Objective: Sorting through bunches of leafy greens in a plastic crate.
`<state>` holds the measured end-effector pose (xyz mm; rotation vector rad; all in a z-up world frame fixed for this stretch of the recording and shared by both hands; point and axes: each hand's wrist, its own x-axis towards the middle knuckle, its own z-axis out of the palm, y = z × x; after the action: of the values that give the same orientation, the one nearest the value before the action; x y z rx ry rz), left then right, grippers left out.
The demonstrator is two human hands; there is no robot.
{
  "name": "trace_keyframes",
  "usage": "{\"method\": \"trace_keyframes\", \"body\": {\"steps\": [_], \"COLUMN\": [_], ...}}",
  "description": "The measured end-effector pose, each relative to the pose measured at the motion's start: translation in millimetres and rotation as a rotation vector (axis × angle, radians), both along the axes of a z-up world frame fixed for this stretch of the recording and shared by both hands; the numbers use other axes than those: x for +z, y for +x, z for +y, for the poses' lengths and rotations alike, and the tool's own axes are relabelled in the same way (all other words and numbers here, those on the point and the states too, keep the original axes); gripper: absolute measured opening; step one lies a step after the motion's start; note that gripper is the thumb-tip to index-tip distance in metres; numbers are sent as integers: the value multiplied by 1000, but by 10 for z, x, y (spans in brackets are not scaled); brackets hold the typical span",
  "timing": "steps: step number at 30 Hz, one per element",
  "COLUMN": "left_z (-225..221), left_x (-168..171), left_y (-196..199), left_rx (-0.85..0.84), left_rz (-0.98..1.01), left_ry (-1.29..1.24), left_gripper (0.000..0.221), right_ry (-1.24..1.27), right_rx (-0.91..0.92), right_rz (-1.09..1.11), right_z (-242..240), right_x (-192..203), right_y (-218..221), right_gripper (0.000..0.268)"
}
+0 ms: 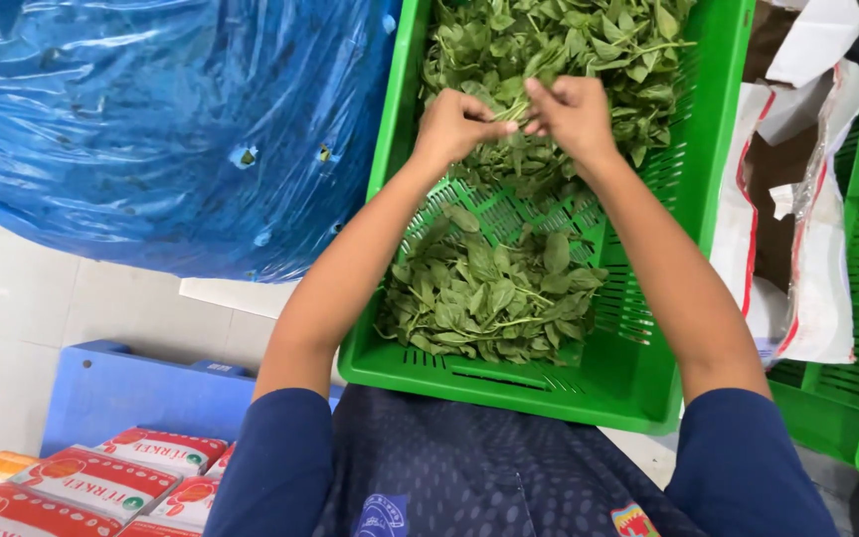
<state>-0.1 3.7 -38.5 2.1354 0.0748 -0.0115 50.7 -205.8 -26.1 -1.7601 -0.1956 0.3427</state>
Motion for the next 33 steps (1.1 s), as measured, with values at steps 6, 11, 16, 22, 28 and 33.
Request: {"method": "trace_keyframes", "body": {"steps": [6,11,16,22,28,33], "left_z": [-115,-114,-156,-73,-54,94], "left_x": [79,441,-375,-18,57,250], "left_y": [63,-7,229,137,111,55], "left_rx": [-149,-73,-179,18,-66,136], "left_rz": [71,309,57,-87,-164,-20], "left_ry": [-675,-866,-885,-787,-873,-988], "left_gripper": [48,35,18,10,17,20], "right_ry": [54,78,56,54,125,566], "right_rx": [11,75,153,51,-289,-302], "right_rz": [-103,-86,-67,-98,-240,-31], "right_z": [-149,-85,-228,-530,-679,-903], "right_x": [223,363,209,222,355,419], "right_y": [-116,-288,-310,-441,-509,-519], "right_gripper": [30,15,14,14,13,12]}}
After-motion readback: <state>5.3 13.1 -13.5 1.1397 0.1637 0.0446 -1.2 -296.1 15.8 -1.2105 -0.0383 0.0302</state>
